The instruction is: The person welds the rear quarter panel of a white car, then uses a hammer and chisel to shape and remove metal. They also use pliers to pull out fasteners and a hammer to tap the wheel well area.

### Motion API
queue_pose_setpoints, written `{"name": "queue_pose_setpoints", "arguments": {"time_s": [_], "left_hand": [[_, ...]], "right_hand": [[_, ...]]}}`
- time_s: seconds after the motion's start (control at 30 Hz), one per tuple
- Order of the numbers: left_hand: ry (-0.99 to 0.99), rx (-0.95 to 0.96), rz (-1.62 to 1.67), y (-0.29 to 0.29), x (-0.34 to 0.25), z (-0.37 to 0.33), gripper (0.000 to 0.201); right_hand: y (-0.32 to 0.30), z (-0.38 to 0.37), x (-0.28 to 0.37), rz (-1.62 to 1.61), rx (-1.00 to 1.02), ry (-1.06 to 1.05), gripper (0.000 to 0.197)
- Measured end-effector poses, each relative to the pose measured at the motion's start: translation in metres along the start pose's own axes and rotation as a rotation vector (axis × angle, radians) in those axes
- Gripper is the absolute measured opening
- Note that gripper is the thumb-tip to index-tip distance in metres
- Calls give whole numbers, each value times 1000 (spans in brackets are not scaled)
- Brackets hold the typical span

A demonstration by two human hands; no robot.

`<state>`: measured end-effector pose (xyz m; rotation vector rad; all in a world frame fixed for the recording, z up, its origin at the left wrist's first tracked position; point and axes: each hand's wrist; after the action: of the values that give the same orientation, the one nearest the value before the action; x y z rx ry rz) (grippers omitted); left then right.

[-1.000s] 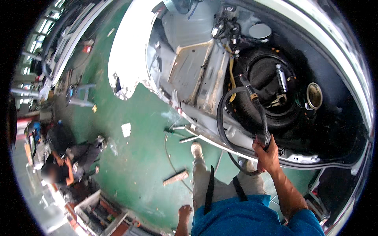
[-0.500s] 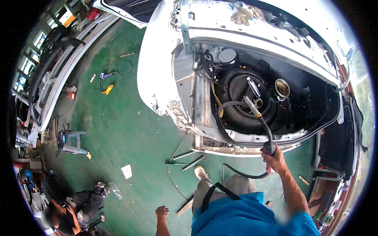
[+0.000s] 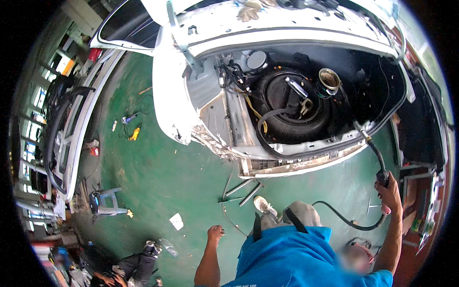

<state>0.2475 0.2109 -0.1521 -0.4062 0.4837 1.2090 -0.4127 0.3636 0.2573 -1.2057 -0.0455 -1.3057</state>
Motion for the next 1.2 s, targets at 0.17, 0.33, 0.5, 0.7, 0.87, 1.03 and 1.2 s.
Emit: {"name": "queue_pose_setpoints", "arguments": {"time_s": [0.17,0.33,0.5,0.7,0.87,1.03,1.2], "left_hand": [[-25,7,-59,-11,-39,-7,25],[69,24,-149,-10,-88,1,28],[71,-49,-159,-13,-105,31,26],[-45,3,-16,-17,-54,68,27],[-217,51,20,-18,28,70,27],[-112,-53,157,70,-34,86,29],[13,-164,26,119,-106,103,34]], "right_hand": [[51,20,-26,-254,-106,-27,28],[113,5,-43,-290,-41,-99,40],[162,-33,-18,-382,109,-161,45],[180,-86,-13,-284,179,-147,46],[180,-130,0,-237,213,-226,44],[166,-175,5,-208,249,-202,41],[157,-216,23,-261,322,-138,43]]}}
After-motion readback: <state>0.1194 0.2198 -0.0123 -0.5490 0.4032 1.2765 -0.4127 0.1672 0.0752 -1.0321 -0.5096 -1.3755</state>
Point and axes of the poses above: each hand's wrist, its own z-axis away from the middle knuckle, its own y-axis out of the palm, x = y × z, and after that the axes turned 12 degrees about x, right-handed
